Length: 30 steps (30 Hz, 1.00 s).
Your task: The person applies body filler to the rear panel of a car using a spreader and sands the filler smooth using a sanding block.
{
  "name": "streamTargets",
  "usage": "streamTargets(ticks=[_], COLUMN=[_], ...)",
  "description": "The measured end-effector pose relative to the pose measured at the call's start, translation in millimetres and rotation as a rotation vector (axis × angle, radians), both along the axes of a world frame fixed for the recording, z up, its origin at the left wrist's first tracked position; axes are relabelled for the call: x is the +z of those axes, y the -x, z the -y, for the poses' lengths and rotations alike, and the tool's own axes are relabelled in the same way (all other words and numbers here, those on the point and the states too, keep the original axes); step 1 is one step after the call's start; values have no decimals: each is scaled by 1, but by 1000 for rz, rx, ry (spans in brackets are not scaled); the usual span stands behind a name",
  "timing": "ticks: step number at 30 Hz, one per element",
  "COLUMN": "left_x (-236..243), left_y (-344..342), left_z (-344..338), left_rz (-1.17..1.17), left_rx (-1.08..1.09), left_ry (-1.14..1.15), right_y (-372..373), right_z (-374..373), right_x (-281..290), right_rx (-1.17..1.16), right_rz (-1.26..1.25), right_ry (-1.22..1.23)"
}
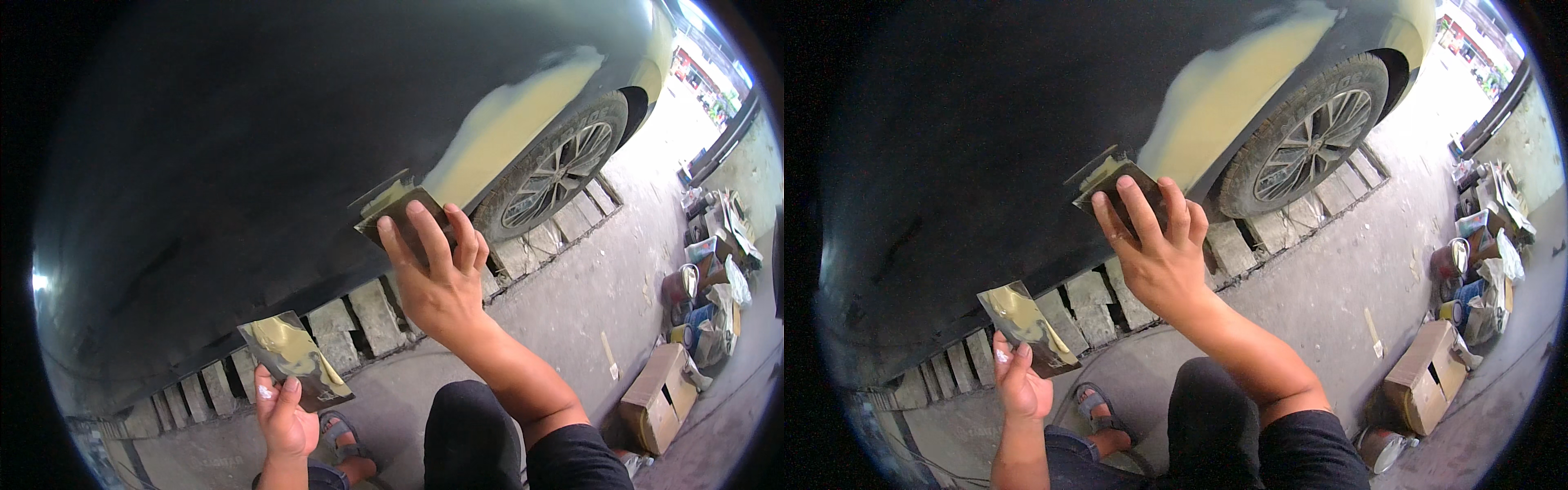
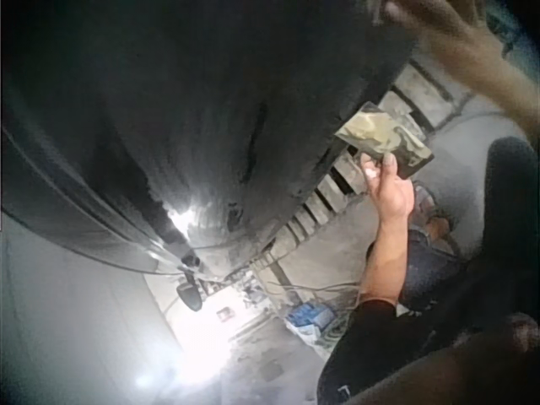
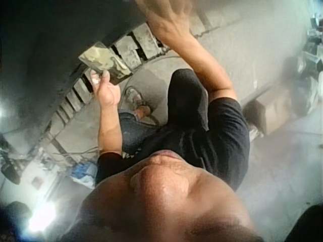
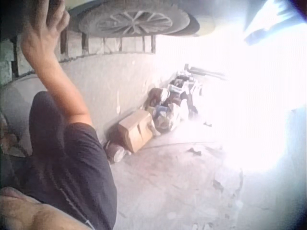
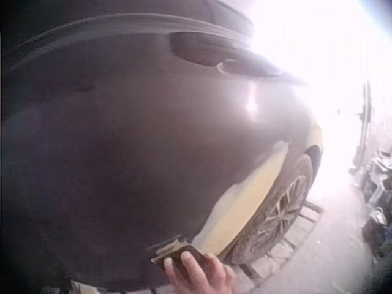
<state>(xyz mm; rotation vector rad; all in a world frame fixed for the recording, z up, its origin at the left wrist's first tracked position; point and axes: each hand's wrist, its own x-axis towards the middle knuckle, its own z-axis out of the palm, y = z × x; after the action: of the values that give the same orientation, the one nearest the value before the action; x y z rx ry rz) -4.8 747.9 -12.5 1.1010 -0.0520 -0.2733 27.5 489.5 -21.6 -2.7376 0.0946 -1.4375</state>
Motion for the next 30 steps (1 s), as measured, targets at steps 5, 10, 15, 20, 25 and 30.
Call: streamTargets(ticks=[5,10,15,20,25,30], left_x=[1,-2,0,-2,-7,-4], left_y=[-1,-4,-3,-2,-4,1], left_z=[2,0,4,4,5,7], left_rz=[-10,-16,-5,-18,-24,-41], left_rx=[10,2,-13,3,-27,16], left_ry=[17,24,14,16,22,32], right_y=[-17,0,5,-9,-6,11], right_z=[4,3,1,-6,0,-2], right_x=[-11,-27,10,6,-34,-6], right_rx=[8,-16,43,11,-30,0], right_rz=[39,-102,21,-38,-150,-126], right_ry=[16,-37,-99,-79,-61,-152])
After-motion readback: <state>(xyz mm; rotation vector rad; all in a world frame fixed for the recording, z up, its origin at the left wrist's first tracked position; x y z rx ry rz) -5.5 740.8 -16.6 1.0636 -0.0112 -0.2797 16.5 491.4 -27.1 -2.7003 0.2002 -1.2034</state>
